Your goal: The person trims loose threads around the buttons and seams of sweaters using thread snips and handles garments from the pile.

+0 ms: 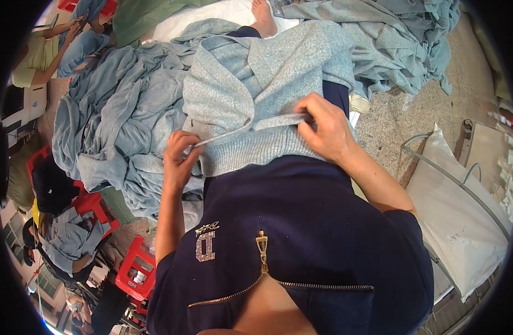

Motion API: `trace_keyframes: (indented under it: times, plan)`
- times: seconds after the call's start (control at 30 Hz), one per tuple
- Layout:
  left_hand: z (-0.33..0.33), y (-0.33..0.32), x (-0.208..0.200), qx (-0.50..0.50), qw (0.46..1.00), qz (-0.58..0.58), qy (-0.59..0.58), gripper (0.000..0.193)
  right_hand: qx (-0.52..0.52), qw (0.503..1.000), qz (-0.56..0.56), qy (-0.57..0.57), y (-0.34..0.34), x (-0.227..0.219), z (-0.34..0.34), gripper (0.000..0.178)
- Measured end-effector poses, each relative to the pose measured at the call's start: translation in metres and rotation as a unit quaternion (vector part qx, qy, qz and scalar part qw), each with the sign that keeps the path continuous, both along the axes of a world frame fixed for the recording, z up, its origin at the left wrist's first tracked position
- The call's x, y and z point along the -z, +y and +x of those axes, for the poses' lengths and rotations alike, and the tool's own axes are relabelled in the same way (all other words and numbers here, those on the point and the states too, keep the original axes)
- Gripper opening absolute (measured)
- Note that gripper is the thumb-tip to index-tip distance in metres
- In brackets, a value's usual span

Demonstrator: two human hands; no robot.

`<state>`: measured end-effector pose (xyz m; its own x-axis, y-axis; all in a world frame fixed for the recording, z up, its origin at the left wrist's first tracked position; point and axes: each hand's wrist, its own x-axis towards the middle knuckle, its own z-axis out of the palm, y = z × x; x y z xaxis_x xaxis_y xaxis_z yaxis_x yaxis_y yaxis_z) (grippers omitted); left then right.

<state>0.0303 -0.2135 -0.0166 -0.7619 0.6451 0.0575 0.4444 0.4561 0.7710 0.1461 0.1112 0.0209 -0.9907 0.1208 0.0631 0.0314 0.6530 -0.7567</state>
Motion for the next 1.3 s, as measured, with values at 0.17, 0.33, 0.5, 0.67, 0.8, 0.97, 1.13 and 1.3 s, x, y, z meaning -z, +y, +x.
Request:
trace_keyframes:
  times: [0.17,0.33,0.5,0.67,0.8,0.97,1.13,1.3]
  plan:
    - [-0.007,-0.001,-0.028,-0.069,0.869,0.298,-0.388,0.011,0.058,0.984,-0.135,-0.101,0.016,-0.006,-0.004,0.019]
    - [-0.02,0.031,-0.066,-0.057,0.837,0.362,-0.407,0.012,0.01,0.998,0.05,0.021,0.012,-0.018,-0.021,0.031]
    - [-0.018,0.077,-0.081,-0.056,0.84,0.317,-0.437,0.011,-0.135,0.944,0.071,0.292,-0.019,-0.045,-0.049,0.04]
    - [-0.011,0.092,-0.08,-0.025,0.854,0.288,-0.431,0.015,-0.221,0.92,0.047,0.32,-0.041,-0.043,-0.06,0.031]
    - [-0.006,0.086,-0.078,-0.012,0.855,0.269,-0.444,0.009,-0.179,0.926,-0.017,0.332,-0.045,-0.019,-0.058,0.024]
    - [-0.003,0.082,-0.061,0.031,0.957,0.178,-0.229,0.029,-0.194,0.934,-0.075,0.289,-0.05,-0.01,-0.062,0.023]
    - [-0.005,0.081,-0.074,0.035,0.99,0.115,-0.077,0.028,-0.136,0.952,-0.2,0.186,-0.064,-0.011,-0.063,0.03]
    - [-0.007,0.078,-0.067,0.032,0.992,0.122,0.006,0.028,-0.145,0.971,-0.161,0.098,-0.062,-0.007,-0.07,0.032]
